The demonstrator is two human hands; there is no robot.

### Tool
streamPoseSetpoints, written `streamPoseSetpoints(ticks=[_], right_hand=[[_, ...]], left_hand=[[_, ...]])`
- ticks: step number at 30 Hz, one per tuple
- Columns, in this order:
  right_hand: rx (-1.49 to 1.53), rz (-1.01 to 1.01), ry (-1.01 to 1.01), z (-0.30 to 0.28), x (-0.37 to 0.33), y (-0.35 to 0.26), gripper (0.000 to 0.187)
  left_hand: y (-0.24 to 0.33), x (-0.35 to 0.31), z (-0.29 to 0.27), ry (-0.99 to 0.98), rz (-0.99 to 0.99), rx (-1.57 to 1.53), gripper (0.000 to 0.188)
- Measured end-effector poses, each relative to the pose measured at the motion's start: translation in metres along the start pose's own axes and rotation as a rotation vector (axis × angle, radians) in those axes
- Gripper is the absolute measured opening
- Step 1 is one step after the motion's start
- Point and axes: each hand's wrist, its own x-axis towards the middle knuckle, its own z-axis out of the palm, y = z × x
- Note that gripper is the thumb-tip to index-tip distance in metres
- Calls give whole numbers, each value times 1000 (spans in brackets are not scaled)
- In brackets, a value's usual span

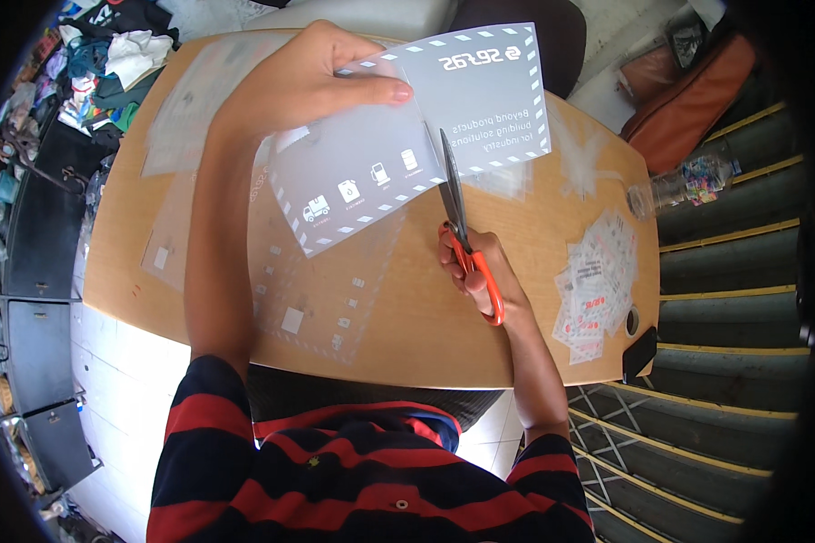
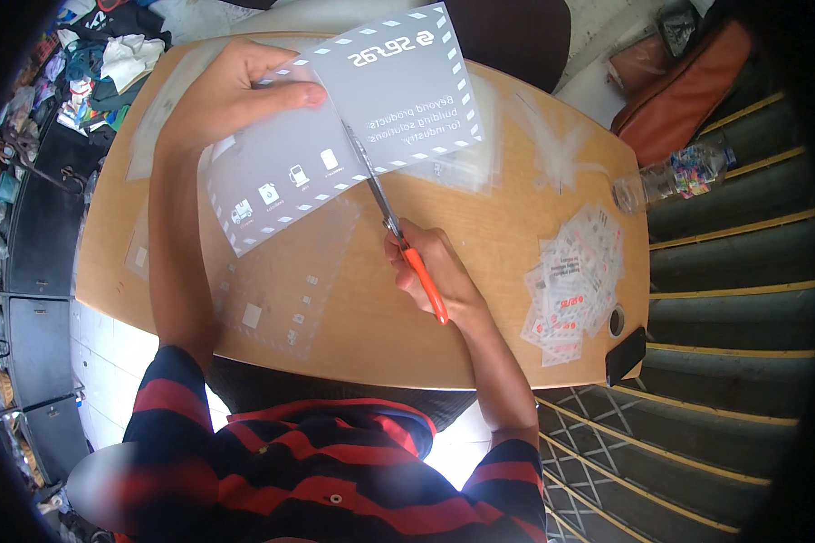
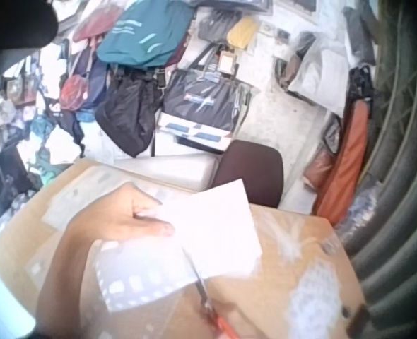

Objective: The person uses red-handled scissors to cut a large transparent plastic sheet with printed icons into smaller rectangular pieces on a wooden table. The person repeatedly positions the sheet, cuts along straight lines, and sets the cut pieces aside on the table.

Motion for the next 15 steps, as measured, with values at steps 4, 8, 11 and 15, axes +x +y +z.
streamPoseSetpoints(ticks=[4,8,11,15], right_hand=[[18,-64,1,-1,-1,11,49],[-45,12,-10,0,-1,-3,19],[-40,-19,-11,-1,-1,-2,25],[-12,-117,-6,-2,-1,8,64]], left_hand=[[-1,1,0,11,1,29,30],[-2,-1,-1,37,2,35,31],[-2,0,1,19,-3,2,31],[3,1,3,20,-34,35,31]])
